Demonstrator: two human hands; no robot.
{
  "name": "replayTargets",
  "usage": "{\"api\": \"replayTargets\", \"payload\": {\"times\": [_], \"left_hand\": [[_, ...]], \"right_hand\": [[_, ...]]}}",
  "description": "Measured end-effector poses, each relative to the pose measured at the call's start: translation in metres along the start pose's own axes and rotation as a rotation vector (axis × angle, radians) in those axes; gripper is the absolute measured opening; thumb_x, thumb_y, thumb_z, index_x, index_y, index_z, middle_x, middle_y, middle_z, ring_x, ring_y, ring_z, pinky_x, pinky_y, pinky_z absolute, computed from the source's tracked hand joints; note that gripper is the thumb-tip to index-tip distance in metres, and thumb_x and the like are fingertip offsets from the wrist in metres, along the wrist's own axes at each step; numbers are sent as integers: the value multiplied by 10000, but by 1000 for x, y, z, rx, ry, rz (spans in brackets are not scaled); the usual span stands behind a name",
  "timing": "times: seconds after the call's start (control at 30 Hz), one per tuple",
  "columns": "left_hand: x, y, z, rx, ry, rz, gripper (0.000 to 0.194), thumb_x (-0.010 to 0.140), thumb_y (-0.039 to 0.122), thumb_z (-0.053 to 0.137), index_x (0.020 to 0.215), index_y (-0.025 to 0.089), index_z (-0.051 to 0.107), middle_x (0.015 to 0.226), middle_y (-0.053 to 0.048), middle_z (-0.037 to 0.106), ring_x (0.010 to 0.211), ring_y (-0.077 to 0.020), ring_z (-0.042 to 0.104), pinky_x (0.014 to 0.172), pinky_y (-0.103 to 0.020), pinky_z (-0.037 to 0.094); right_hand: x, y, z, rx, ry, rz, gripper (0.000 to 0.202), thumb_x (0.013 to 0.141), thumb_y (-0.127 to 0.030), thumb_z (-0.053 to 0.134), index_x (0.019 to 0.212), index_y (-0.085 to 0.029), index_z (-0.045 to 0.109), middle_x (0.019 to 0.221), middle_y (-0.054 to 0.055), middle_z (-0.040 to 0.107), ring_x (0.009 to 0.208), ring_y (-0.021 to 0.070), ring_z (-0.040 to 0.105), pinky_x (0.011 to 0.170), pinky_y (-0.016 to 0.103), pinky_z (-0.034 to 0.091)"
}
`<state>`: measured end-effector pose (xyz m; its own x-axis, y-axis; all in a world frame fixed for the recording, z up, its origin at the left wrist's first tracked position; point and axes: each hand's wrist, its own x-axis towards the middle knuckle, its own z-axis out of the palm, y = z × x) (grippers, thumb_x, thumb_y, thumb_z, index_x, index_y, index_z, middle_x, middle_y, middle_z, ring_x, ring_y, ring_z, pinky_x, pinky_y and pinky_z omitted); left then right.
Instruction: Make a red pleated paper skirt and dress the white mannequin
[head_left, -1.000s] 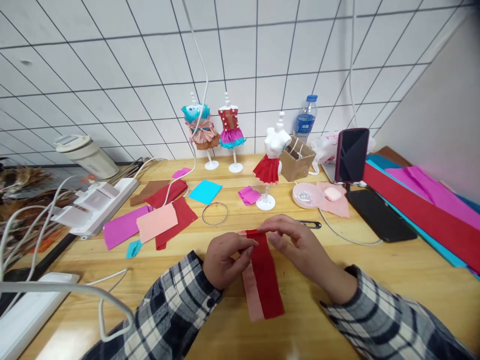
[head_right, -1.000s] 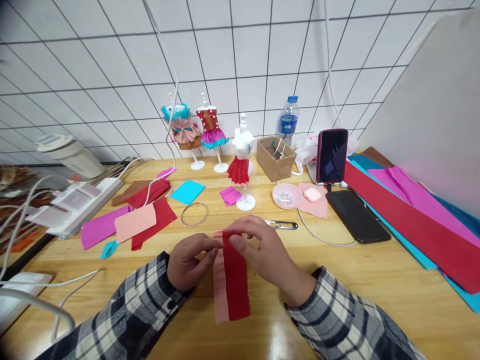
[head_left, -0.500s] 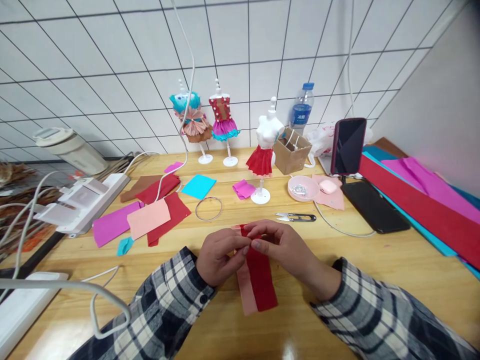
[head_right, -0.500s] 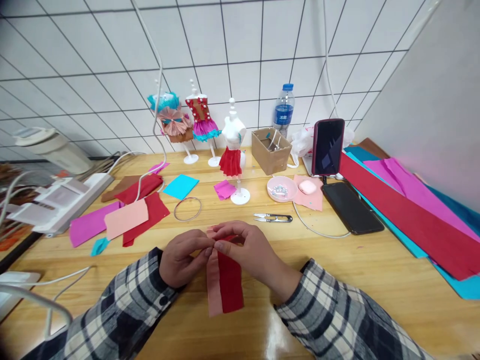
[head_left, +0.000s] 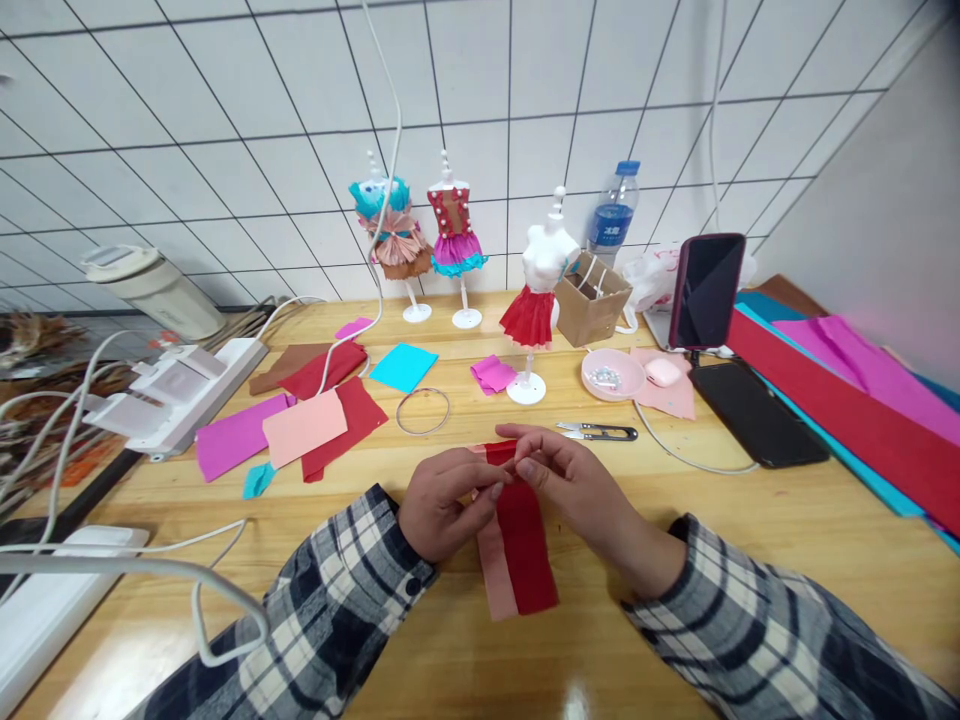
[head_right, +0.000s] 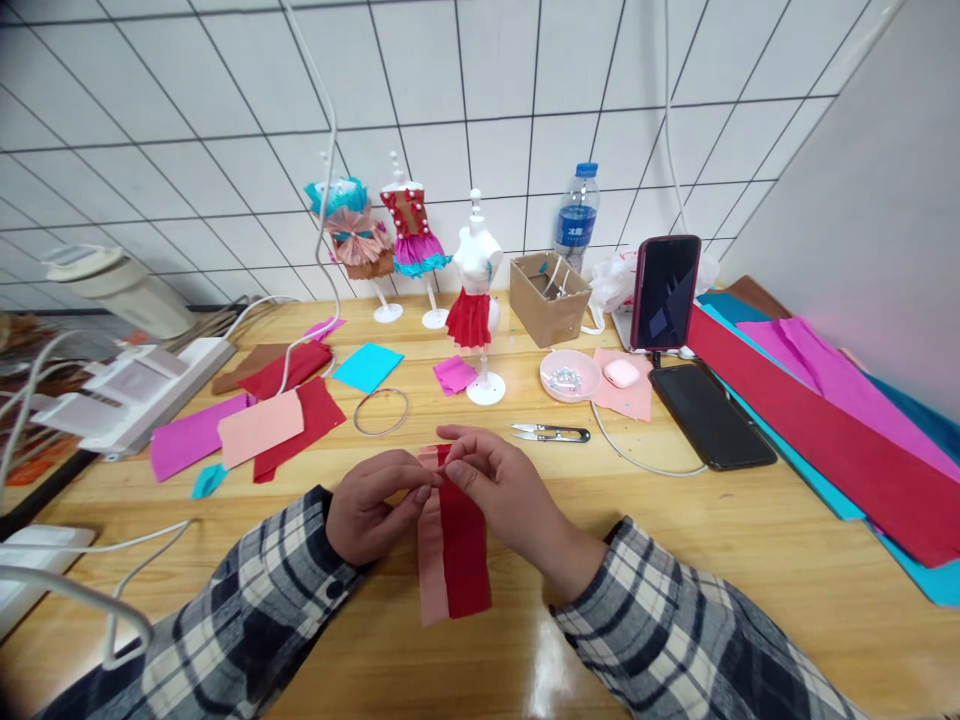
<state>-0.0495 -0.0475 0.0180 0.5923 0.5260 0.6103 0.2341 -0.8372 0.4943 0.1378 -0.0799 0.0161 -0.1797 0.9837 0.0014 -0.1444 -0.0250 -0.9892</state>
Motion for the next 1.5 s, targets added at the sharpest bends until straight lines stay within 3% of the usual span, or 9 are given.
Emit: {"api": "replayTargets", "payload": {"times": [0.1,0.3,0.5,0.67,0.77,0.87,1.07,1.27,1.5], "left_hand": [[0,-1,0,5,3,14,113,854,119,552,912,170,634,669,-24,635,601,-117,578,573,-218,459],[-2,-4,5,23,-12,10,101,858,124,551,880,172,638,661,-28,629,603,-121,563,564,-222,448],[-3,-3,7,80,-19,-34,101,872,162,561,883,170,661,669,-22,626,613,-122,558,571,-229,440],[-1,-1,6,193,35,-152,111,885,194,566,845,183,669,653,-5,640,616,-121,572,600,-241,448],[-2,-1,4,183,38,-88,114,887,187,563,909,180,674,695,-21,663,636,-125,590,604,-242,460],[-3,-1,4,166,32,-23,127,884,160,555,951,168,663,732,-41,665,652,-130,594,603,-244,468],[-3,-5,3,148,-64,61,199,882,103,508,1000,179,649,778,-52,691,687,-149,580,632,-268,464],[-2,-8,3,158,-120,102,214,869,84,507,994,189,646,822,-44,704,704,-151,563,659,-280,456],[-1,2,9,257,29,-54,99,887,196,571,876,175,667,679,-25,646,624,-138,546,588,-260,432]], "right_hand": [[0,1,-2,-62,21,-20,195,812,-328,686,991,-251,675,1309,59,596,921,166,668,845,361,532],[0,-2,-6,-301,24,-105,50,810,-280,692,811,-232,705,1234,61,647,1187,225,576,1044,430,420],[-5,0,-1,-456,-3,-257,88,917,-232,529,850,-219,586,1417,83,505,1267,217,520,1068,433,403],[-5,0,0,-452,114,-275,138,930,-300,528,840,-222,598,1423,81,482,1226,225,548,1056,438,416],[-3,-1,-3,-437,169,-234,110,890,-315,603,887,-246,689,1352,69,553,1207,233,560,1060,449,413],[-2,-3,-3,-414,145,-232,117,859,-291,648,946,-273,725,1304,57,595,1192,227,568,1055,446,425],[-1,-7,-7,-472,69,-162,23,802,-228,693,790,-246,701,1377,34,546,1200,232,572,1040,442,442],[-1,-5,-11,-578,-62,-217,80,877,-175,571,827,-222,614,1514,52,403,1348,228,445,1108,460,372],[-4,3,-4,-638,14,-382,85,917,-191,506,892,-227,579,1517,73,387,1403,217,359,1138,464,345]]}}
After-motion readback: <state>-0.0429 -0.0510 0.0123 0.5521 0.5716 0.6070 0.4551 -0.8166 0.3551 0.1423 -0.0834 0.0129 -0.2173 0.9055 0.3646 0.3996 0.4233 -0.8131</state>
